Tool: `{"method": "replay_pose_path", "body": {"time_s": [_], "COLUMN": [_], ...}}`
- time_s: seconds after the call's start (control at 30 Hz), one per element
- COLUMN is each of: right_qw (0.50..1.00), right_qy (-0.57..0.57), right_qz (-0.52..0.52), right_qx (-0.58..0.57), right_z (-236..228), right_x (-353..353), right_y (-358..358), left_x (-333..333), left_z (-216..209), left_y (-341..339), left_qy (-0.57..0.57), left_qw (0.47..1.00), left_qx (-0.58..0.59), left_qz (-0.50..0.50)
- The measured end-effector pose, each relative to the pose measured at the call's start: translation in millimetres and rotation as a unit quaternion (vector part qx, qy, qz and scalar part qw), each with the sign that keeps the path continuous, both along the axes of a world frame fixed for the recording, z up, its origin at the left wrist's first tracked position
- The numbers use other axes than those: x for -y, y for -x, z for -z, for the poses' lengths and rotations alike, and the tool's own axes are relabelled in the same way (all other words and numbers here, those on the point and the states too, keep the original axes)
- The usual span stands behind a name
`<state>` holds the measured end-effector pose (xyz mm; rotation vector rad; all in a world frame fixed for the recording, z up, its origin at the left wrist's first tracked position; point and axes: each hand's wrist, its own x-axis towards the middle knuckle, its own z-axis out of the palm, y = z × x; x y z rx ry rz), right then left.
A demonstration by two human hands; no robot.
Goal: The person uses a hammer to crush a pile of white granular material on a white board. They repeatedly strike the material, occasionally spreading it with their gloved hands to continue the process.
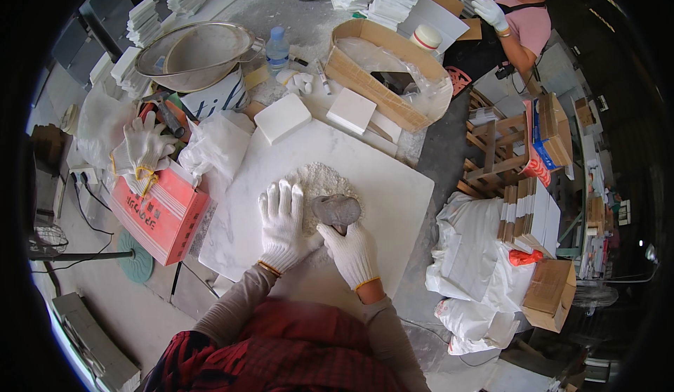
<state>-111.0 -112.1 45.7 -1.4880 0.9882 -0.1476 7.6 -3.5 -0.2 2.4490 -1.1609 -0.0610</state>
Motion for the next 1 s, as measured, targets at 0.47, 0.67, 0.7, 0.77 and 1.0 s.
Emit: {"method": "replay_pose_path", "body": {"time_s": [0.47, 0.67, 0.7, 0.77, 1.0], "right_qw": [0.999, 0.993, 0.996, 0.996, 1.0], "right_qy": [-0.026, 0.065, 0.023, -0.059, -0.015], "right_qz": [0.036, -0.051, -0.044, -0.032, 0.015], "right_qx": [-0.004, -0.084, -0.072, -0.051, 0.009], "right_z": [-22, 30, 25, 9, -18], "right_x": [1, -3, -2, 2, -8], "right_y": [-2, -4, -7, -9, -1], "left_x": [4, 4, 4, 3, -1], "left_z": [2, 8, 8, 7, 1], "left_y": [-3, -4, -5, -4, -5], "left_qy": [0.05, 0.023, 0.027, 0.033, 0.053], "left_qw": [0.999, 1.0, 0.999, 0.999, 0.998], "left_qx": [-0.009, 0.01, 0.012, 0.003, -0.016], "left_qz": [0.015, 0.013, 0.015, 0.014, 0.009]}}
